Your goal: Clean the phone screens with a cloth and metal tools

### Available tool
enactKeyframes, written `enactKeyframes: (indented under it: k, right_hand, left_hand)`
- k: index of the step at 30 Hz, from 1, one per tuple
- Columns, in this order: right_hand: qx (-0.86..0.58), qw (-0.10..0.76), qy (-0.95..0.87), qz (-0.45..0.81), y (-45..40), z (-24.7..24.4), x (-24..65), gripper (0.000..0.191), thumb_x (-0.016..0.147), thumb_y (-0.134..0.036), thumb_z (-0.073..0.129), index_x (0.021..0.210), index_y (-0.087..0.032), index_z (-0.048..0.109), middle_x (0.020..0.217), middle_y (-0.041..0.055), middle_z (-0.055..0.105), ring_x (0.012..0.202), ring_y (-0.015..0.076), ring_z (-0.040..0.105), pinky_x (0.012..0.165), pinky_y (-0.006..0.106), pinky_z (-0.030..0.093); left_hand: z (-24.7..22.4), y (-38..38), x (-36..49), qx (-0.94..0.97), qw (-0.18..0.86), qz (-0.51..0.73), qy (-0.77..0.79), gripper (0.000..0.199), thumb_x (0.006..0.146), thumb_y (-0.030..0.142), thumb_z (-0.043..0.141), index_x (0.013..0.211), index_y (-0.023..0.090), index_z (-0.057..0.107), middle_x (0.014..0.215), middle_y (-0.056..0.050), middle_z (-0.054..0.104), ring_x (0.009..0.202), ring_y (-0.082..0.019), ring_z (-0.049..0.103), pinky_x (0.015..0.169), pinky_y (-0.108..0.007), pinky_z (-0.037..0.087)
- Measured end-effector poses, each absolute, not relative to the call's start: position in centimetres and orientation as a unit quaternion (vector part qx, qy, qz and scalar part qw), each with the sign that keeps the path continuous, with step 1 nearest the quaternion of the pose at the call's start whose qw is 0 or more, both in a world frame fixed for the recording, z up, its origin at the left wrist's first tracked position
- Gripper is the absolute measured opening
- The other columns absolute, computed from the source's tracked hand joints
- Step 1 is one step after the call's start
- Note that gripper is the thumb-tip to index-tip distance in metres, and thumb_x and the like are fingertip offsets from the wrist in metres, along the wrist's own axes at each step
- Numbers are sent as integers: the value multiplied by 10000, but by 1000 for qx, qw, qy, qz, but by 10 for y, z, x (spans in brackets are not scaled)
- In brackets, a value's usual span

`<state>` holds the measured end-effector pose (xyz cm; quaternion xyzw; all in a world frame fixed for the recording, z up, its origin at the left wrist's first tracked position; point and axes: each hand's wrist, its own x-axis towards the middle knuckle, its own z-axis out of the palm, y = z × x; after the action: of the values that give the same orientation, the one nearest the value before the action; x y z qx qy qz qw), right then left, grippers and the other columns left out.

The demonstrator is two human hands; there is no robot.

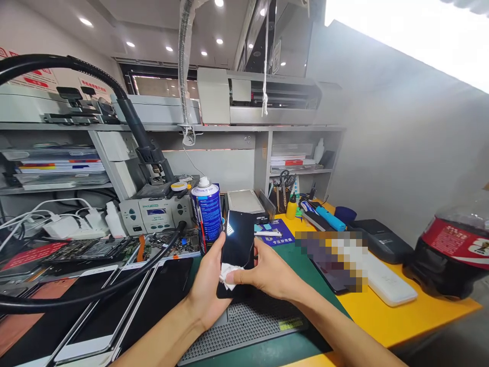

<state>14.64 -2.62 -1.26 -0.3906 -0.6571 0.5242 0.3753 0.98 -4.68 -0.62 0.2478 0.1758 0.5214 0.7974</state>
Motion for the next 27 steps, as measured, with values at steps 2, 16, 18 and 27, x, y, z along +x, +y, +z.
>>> enactKeyframes:
  k: [2,16,18,27]
  right_hand:
    - [-410,388,-655,503,-23,-12,147,377,719,-448,790,936,-185,629,685,-49,562,535,100,503,427,189,420]
    - [-401,330,-661,542,-26,-7,156,474,657,-414,842,988,-187,590,779,-10,624,606,135,551,444,201,429]
    - [-395,327,-666,541,-26,-10,155,495,676,-387,837,1055,-206,576,834,-3,637,675,143,566,486,197,438]
    - [-531,313,-670,413,-14,-15,153,507,714,-655,689,841,-170,610,503,-89,367,411,83,366,369,201,306]
  left_hand:
    - [-6,-46,10,248,804,513,171,472,946,493,443,1214,151,629,987,-100,726,860,-220,686,815,-344,527]
    - [-6,-47,14,256,830,475,140,554,946,555,355,1115,129,667,887,-112,718,795,-230,677,758,-344,505]
    - [-6,-47,14,254,831,475,138,581,942,572,331,1077,128,680,864,-113,716,794,-232,676,764,-342,498]
    - [-8,-43,15,224,837,476,148,715,923,615,221,950,85,700,855,-162,707,822,-280,666,826,-397,478]
